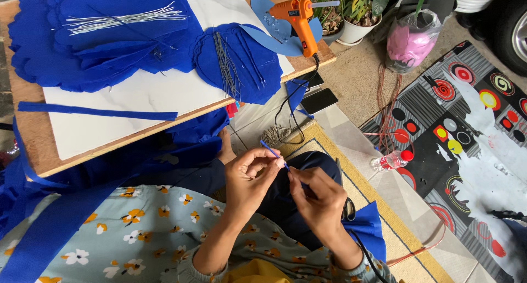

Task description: The person applies glue to thin wires and attaches blue fabric petals to them while working on a board.

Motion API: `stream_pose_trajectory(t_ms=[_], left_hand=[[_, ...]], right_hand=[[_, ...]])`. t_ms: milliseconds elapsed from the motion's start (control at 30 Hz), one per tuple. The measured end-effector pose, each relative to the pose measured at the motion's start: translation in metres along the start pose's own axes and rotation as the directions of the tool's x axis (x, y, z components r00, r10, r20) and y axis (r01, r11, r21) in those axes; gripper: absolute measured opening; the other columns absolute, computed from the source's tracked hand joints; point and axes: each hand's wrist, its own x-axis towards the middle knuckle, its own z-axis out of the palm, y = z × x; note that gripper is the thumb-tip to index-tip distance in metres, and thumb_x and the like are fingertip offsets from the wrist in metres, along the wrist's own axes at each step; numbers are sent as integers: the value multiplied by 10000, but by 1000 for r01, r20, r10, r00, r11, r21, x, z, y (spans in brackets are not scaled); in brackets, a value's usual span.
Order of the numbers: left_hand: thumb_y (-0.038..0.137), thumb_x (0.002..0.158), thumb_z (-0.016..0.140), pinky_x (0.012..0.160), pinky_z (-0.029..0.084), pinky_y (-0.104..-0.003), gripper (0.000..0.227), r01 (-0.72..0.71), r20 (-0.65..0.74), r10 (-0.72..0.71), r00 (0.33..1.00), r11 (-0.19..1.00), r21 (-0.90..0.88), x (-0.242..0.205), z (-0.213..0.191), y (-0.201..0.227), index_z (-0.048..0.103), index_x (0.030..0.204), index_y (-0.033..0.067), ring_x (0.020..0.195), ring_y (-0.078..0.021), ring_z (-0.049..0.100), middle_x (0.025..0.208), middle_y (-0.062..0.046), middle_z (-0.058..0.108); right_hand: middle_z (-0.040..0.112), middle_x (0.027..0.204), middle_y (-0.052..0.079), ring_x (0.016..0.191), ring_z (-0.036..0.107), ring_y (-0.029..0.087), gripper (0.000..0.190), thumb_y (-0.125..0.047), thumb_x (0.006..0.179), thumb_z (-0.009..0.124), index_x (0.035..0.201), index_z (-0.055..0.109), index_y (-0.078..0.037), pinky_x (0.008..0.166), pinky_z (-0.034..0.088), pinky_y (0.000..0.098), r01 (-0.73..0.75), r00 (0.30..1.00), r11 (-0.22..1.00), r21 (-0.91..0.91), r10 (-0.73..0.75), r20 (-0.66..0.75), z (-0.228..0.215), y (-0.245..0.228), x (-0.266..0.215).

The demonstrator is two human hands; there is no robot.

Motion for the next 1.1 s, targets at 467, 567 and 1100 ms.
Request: stream_pose_trajectory(t_ms=[467, 567, 1100], left_hand=[[-48, 743, 637, 639, 546, -300, 75, 89, 151, -53, 987, 966, -244, 7, -7, -9, 605, 797, -90, 647, -163, 630, 709, -143, 611], [-41, 743, 644, 641, 541, -291, 87, 105, 158, -64, 985, 960, -261, 7, -7, -10, 606, 806, -88, 643, -151, 627, 703, -133, 612], [1, 759, 641, 700, 536, -205, 90, 37, -10, -38, 999, 999, -24, -1, -2, -2, 581, 826, -7, 720, -110, 619, 802, -106, 643]], right_hand=[[548, 595, 109, 340, 389, 34, 89, 53, 784, 548, 767, 626, 93, 311, 322, 167, -480, 877, 635, 606, 354, 324, -1, 28, -1], [541, 598, 101, 356, 387, 25, 95, 29, 797, 551, 769, 624, 84, 321, 313, 152, -456, 890, 686, 567, 338, 306, 0, 30, -1], [565, 732, 95, 605, 572, 166, 94, 25, 762, 624, 853, 614, 1, 547, 459, 228, 96, 995, 992, -84, -97, -8, -1, -5, -2]])
